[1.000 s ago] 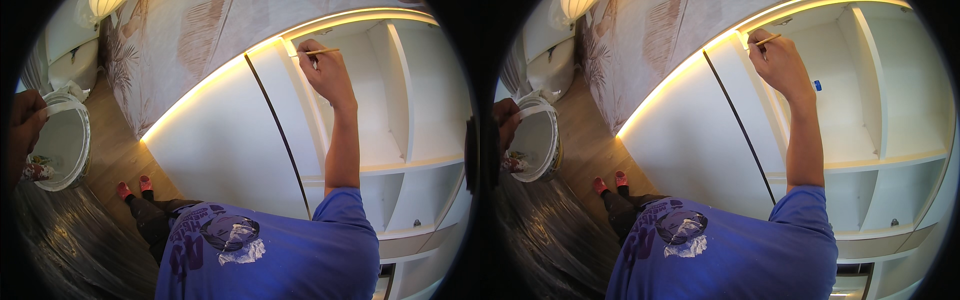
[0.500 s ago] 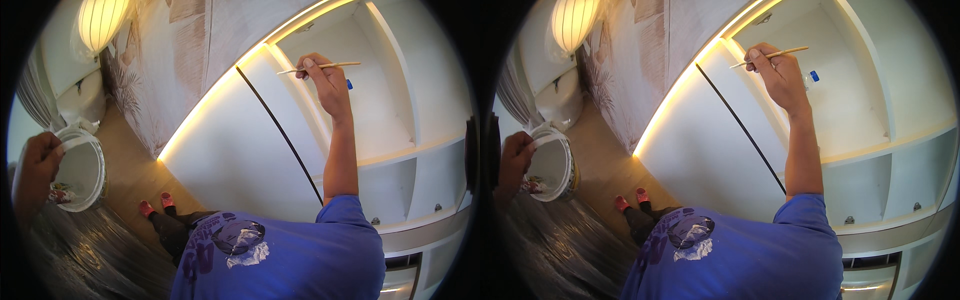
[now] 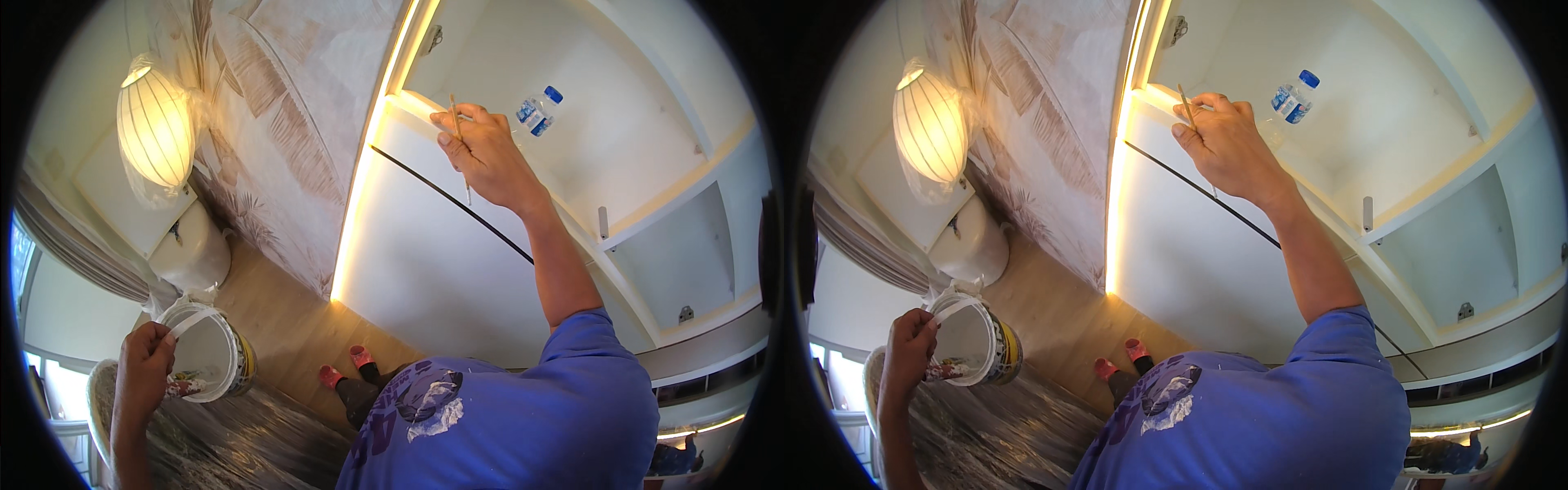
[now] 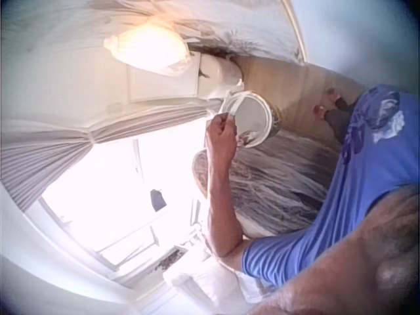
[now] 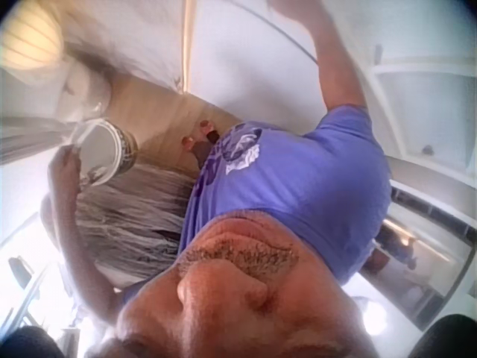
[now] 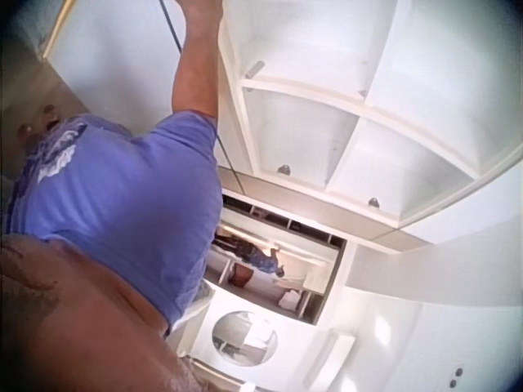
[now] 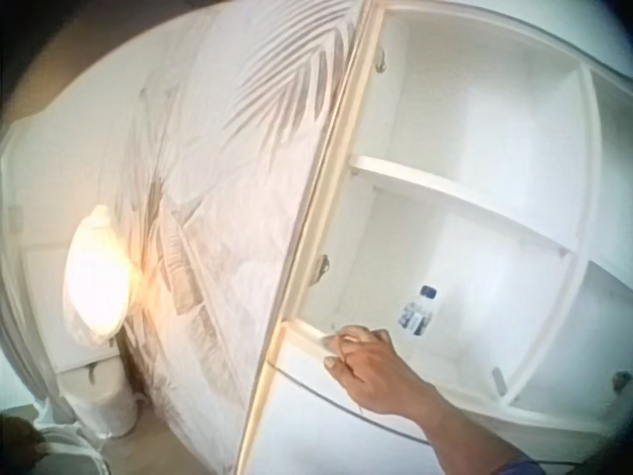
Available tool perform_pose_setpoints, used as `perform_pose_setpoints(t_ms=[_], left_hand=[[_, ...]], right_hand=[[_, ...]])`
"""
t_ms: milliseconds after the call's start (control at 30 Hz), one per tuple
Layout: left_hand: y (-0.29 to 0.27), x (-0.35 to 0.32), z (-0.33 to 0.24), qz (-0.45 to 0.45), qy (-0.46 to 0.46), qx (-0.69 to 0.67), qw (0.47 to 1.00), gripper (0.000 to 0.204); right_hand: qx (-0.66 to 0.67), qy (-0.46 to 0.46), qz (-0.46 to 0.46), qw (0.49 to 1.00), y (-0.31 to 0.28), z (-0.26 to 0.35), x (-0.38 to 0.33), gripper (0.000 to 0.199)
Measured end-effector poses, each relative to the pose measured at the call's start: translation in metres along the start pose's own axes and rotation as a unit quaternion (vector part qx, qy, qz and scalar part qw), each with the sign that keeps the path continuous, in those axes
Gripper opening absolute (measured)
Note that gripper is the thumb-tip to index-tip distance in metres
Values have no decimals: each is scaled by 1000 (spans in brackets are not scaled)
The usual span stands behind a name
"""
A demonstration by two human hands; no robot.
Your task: The person paints the inner edges and corners of a white cabinet using a small brush, repeatedly dipping the brush into a paint bucket held in their other hand.
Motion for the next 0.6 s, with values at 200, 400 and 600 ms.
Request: perform_pose_setpoints(t_ms=[200, 400, 600], left_hand=[[1, -3, 0, 4, 2, 1, 1000, 18], [0, -7, -3, 1, 0, 13, 1000, 18], [1, 0, -8, -1, 11, 19, 1000, 19]], right_hand=[[-35, -34, -7, 999, 25, 5, 11, 44], [-36, -40, 34, 998, 42, 15, 37, 42], [-56, -40, 51, 996, 46, 9, 43, 41]])
Point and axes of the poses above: each hand's wrist, its own x-axis towards the middle knuckle, its own y-axis out of the palm, z = x × y, the point moved 3 cm from there along x, towards the middle knuckle, and after that the axes turned 15 degrees about -z, right-handed, at the moved point
